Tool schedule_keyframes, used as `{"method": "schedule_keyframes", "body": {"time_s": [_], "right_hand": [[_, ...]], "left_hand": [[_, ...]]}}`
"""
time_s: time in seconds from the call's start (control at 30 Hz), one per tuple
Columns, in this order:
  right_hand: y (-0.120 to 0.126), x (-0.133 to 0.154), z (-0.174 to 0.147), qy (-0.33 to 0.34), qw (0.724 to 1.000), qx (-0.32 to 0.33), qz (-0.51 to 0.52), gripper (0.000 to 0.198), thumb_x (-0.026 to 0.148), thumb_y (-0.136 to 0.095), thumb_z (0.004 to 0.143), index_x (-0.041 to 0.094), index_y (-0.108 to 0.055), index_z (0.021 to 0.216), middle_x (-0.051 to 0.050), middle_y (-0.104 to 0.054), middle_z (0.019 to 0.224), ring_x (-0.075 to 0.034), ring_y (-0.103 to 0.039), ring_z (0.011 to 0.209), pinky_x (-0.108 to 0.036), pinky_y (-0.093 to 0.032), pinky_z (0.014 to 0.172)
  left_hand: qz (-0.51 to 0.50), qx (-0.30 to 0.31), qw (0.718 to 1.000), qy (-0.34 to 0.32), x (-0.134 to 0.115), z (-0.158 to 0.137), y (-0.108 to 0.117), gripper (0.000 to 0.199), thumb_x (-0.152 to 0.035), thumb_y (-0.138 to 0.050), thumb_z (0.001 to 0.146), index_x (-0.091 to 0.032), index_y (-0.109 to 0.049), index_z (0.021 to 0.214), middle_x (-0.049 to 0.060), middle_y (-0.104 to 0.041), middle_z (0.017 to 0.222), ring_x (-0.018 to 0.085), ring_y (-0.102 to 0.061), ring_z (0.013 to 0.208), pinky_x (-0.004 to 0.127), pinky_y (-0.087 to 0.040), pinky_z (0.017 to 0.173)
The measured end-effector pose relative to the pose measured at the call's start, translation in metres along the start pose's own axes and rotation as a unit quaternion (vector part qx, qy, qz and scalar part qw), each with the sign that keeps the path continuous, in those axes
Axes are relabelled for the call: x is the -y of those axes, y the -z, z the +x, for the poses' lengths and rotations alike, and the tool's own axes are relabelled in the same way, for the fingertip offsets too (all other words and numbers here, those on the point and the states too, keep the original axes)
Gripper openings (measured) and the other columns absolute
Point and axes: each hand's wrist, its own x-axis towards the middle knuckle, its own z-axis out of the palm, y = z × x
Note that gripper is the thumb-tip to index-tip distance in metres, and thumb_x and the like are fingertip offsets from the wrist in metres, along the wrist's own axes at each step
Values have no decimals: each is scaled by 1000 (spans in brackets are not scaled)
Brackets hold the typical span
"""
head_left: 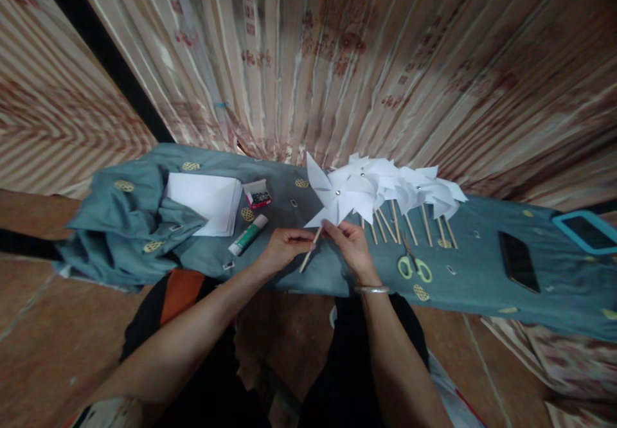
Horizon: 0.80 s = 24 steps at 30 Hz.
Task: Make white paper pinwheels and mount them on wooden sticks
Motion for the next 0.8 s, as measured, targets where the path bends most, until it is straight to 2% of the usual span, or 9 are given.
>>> {"method": "schedule_keyframes", "body": {"time_s": [0.17, 0.37, 0.47, 0.6, 0.73, 0.8], "right_hand": [[0, -1, -1, 10, 999, 12, -51, 49, 66, -67, 70, 20, -64, 56, 2, -55, 51, -13, -51, 59, -26, -37, 54], [0, 8, -5, 25, 999, 28, -33, 44, 63, -70, 69, 20, -70, 61, 0, -65, 60, -13, -53, 58, -26, -40, 57], [10, 11, -8, 38, 999, -20, -27, 41, 60, -70, 71, 21, -71, 59, -2, -67, 60, -14, -54, 57, -28, -43, 58], [39, 10, -8, 56, 992, -115, 21, 32, 53, -74, 71, 22, -72, 62, -2, -70, 63, -13, -54, 55, -30, -45, 59], [67, 7, -4, 104, 958, -236, 126, 29, 47, -79, 66, 21, -68, 60, 0, -68, 63, -11, -54, 55, -27, -43, 57], [75, 6, -1, 116, 947, -266, 139, 27, 44, -81, 63, 21, -68, 61, 1, -68, 65, -11, -56, 59, -26, -43, 58]], "left_hand": [[-6, 5, 1000, -4, 1, 1, 0, 27, -28, -81, 54, -16, -77, 77, 4, -77, 81, 20, -70, 79, 34, -53, 84], [-6, -3, 1000, 0, -4, 3, 5, 28, -28, -81, 53, -15, -77, 77, 4, -76, 79, 19, -68, 75, 33, -53, 84], [9, -16, 1000, 8, -7, 3, 8, 27, -28, -81, 55, -15, -77, 79, 4, -76, 79, 19, -68, 75, 33, -52, 84], [14, -19, 999, 24, -7, 3, 9, 26, -26, -81, 56, -15, -77, 80, 5, -75, 78, 19, -67, 75, 34, -52, 83], [4, 2, 999, 34, -4, 2, 7, 25, -24, -81, 57, -15, -77, 80, 4, -75, 77, 18, -67, 74, 33, -52, 83], [3, 19, 999, 40, -3, 1, 6, 24, -24, -81, 57, -15, -77, 79, 4, -75, 77, 17, -67, 73, 32, -52, 82]]}}
